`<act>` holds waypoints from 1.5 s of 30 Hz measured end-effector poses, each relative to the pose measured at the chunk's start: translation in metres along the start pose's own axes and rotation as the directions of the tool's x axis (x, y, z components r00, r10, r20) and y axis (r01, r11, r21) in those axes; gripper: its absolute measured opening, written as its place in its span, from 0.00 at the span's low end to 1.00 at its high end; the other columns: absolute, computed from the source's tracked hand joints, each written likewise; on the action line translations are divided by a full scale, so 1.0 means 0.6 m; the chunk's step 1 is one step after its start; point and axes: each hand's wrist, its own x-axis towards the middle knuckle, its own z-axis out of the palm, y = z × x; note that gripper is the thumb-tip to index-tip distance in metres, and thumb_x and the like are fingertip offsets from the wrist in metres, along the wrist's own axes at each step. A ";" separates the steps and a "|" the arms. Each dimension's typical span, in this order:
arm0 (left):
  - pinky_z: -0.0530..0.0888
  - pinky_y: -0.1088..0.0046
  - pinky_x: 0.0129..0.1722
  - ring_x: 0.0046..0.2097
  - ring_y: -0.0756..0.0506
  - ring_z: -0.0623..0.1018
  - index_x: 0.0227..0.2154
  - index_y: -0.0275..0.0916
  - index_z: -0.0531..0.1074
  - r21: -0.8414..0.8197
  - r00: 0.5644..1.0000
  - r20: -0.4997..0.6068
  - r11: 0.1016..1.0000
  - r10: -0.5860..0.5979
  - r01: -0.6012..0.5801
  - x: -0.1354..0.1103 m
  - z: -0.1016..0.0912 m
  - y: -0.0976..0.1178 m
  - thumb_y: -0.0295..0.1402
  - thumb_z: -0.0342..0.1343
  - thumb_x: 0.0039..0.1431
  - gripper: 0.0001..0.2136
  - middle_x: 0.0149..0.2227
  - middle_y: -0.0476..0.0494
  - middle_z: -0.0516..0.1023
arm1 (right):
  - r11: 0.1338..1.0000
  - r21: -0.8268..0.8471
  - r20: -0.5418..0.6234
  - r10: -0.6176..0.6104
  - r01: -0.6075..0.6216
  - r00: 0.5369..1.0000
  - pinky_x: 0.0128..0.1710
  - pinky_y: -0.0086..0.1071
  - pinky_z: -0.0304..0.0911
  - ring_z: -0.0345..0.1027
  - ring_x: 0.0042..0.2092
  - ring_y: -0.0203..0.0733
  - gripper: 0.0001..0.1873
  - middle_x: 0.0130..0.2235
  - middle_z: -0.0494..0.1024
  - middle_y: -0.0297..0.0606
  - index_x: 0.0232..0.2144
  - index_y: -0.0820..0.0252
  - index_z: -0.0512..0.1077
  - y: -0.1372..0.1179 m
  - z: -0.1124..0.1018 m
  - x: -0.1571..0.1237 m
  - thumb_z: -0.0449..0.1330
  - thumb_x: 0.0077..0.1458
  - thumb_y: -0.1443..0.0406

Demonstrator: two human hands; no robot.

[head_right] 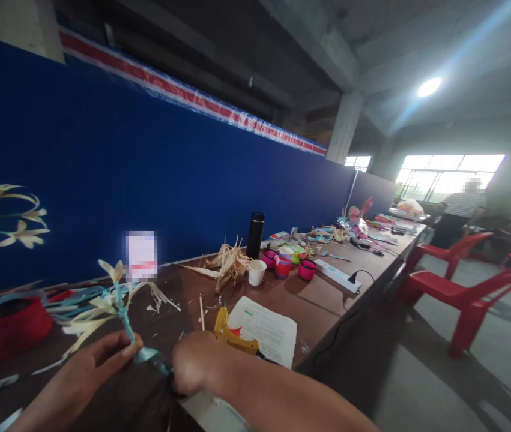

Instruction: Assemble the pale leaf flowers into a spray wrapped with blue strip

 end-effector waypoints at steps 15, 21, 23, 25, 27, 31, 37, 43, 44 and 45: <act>0.68 0.80 0.31 0.30 0.48 0.71 0.26 0.40 0.73 0.019 0.996 0.090 1.000 -0.018 0.016 0.005 -0.007 -0.003 0.50 0.59 0.40 0.17 0.25 0.51 0.74 | 0.999 -0.001 0.355 -0.045 0.048 0.934 0.24 0.30 0.64 0.73 0.37 0.49 0.27 0.39 0.79 0.42 0.40 0.59 0.75 0.004 0.002 0.040 0.61 0.38 0.52; 0.71 0.76 0.32 0.33 0.45 0.74 0.27 0.41 0.73 0.006 0.993 0.109 0.999 -0.050 0.049 0.008 -0.014 -0.008 0.50 0.59 0.40 0.17 0.28 0.49 0.77 | 0.944 0.327 0.464 -0.198 0.041 0.864 0.21 0.20 0.60 0.72 0.28 0.35 0.09 0.26 0.78 0.29 0.25 0.58 0.74 0.020 0.000 0.015 0.60 0.44 0.58; 0.71 0.75 0.31 0.31 0.44 0.75 0.27 0.41 0.73 -0.011 0.990 0.125 0.997 -0.069 0.071 0.008 -0.015 -0.006 0.49 0.60 0.39 0.18 0.28 0.49 0.78 | 0.952 0.303 0.399 -0.170 0.045 0.901 0.22 0.22 0.61 0.73 0.30 0.38 0.12 0.29 0.79 0.31 0.27 0.58 0.75 0.019 0.000 0.000 0.60 0.44 0.57; 0.71 0.75 0.29 0.29 0.44 0.75 0.27 0.41 0.74 -0.018 0.987 0.129 0.995 -0.090 0.094 0.008 -0.015 -0.004 0.50 0.61 0.37 0.18 0.26 0.48 0.78 | 0.985 0.173 0.240 -0.058 0.016 0.969 0.23 0.28 0.64 0.74 0.33 0.45 0.20 0.35 0.80 0.39 0.34 0.59 0.76 0.015 0.000 -0.018 0.59 0.43 0.52; 0.71 0.75 0.28 0.29 0.44 0.75 0.27 0.41 0.74 -0.018 0.988 0.119 0.995 -0.096 0.099 0.007 -0.013 -0.001 0.50 0.61 0.37 0.18 0.26 0.48 0.78 | 0.995 0.088 0.085 0.029 -0.037 0.996 0.27 0.34 0.66 0.74 0.36 0.52 0.29 0.39 0.78 0.47 0.40 0.63 0.74 0.011 -0.002 -0.033 0.59 0.40 0.49; 0.70 0.76 0.29 0.30 0.45 0.74 0.26 0.41 0.73 -0.051 0.997 0.056 0.997 -0.054 0.057 0.003 -0.005 -0.002 0.49 0.61 0.38 0.17 0.24 0.50 0.76 | 0.994 0.050 0.079 0.092 -0.097 0.993 0.30 0.39 0.67 0.73 0.37 0.56 0.30 0.36 0.79 0.49 0.36 0.63 0.76 0.007 -0.007 -0.047 0.58 0.38 0.47; 0.67 0.78 0.29 0.28 0.49 0.70 0.25 0.39 0.72 -0.106 1.000 -0.010 0.994 -0.002 0.001 -0.001 -0.003 -0.001 0.49 0.60 0.39 0.17 0.24 0.51 0.73 | 0.988 0.091 0.096 0.114 -0.123 0.989 0.28 0.37 0.67 0.74 0.34 0.53 0.25 0.33 0.80 0.46 0.34 0.61 0.76 -0.004 -0.005 -0.046 0.57 0.38 0.50; 0.66 0.78 0.32 0.30 0.50 0.68 0.27 0.38 0.72 -0.092 0.998 0.062 0.995 0.030 -0.024 0.001 -0.019 0.005 0.46 0.58 0.44 0.14 0.26 0.51 0.71 | 0.979 0.107 -0.025 0.175 -0.171 0.984 0.29 0.40 0.67 0.73 0.34 0.55 0.27 0.33 0.79 0.49 0.35 0.64 0.76 -0.001 0.002 -0.049 0.59 0.36 0.51; 0.65 0.78 0.32 0.30 0.50 0.67 0.27 0.39 0.72 -0.095 0.996 0.085 0.995 0.034 -0.026 0.001 -0.021 0.006 0.45 0.58 0.46 0.14 0.26 0.51 0.70 | 0.977 0.122 0.014 0.177 -0.177 0.984 0.29 0.39 0.67 0.73 0.33 0.55 0.25 0.32 0.79 0.47 0.32 0.63 0.76 0.001 0.002 -0.049 0.59 0.37 0.50; 0.65 0.78 0.32 0.30 0.50 0.67 0.27 0.39 0.72 -0.100 0.994 0.100 0.995 0.040 -0.030 0.001 -0.022 0.006 0.45 0.57 0.46 0.13 0.26 0.52 0.70 | 0.972 0.141 0.041 0.181 -0.185 0.983 0.29 0.38 0.66 0.73 0.33 0.54 0.24 0.31 0.79 0.46 0.31 0.62 0.77 0.002 0.001 -0.049 0.59 0.36 0.49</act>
